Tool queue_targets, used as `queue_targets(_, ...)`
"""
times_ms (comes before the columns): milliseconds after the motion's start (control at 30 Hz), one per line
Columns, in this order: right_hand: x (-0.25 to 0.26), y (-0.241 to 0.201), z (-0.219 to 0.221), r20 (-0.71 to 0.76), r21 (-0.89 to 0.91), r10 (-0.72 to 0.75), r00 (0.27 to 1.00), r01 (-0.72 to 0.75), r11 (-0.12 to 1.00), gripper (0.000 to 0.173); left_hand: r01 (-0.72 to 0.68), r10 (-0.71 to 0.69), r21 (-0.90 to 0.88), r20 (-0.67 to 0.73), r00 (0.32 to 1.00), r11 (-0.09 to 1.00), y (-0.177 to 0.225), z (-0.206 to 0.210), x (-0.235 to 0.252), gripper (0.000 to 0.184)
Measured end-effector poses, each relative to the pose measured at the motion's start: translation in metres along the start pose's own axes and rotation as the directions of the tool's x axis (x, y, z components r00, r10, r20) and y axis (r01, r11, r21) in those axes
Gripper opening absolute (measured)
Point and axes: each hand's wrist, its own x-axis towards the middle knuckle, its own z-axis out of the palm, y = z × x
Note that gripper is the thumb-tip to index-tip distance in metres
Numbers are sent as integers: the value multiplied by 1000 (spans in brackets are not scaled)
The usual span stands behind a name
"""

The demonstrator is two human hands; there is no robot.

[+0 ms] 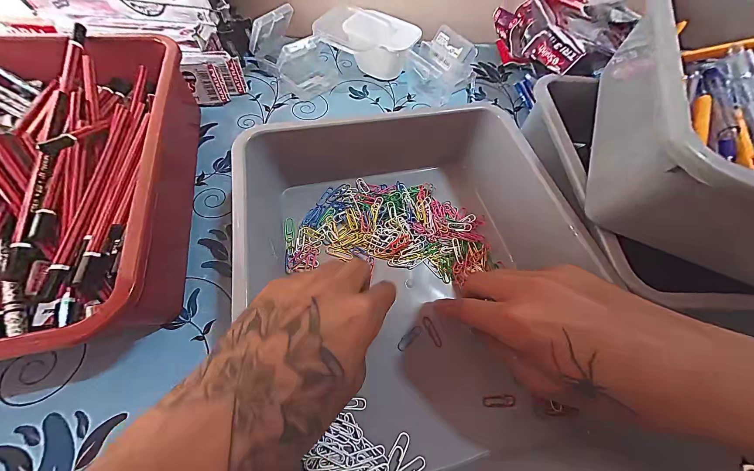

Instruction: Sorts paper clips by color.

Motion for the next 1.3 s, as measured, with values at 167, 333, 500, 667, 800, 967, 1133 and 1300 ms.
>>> queue_targets(167, -21, -5, 6, -50, -149, 92, 994, -98, 984, 40, -70, 82, -47, 337, 938, 996, 39, -23, -18, 26)
queue_targets(333, -18, -7, 7, -59, -146, 128, 990, -136, 980, 42, -147, 220, -178, 526, 821, 973, 49, -50, -27, 23)
queue_targets(500, 0, 5, 6, 43, -147, 181, 983, -173, 974, 43, -75, 107, -113, 317, 942, 991, 48, -38, -12, 35)
queue_targets(667, -1, 6, 4, -41, 65, 51, 998, -49, 997, 41, -33, 27, 30, 181, 983, 999, 17, 6, 11, 52)
queue_targets(800, 2, 6, 5, -77, 13, 88, 993, -87, 996, 42, -24, -3, 108, 240, 971, 994, 14, 12, 18, 49)
queue_targets(967, 13, 13, 4, -2, -45, 117, 993, -117, 992, 42, -62, 56, 40, 140, 989, 997, 12, 6, 9, 41)
queue_targets(1133, 11, 13, 4, 11, 174, 50, 999, -51, 983, 39, -13, 4, 84, 105, 994, 996, 9, 6, 10, 47)
queue_targets(1300, 14, 14, 4, -76, 72, 97, 992, -92, 993, 40, 49, -74, 100, 256, 964, 994, 14, 4, 14, 45)
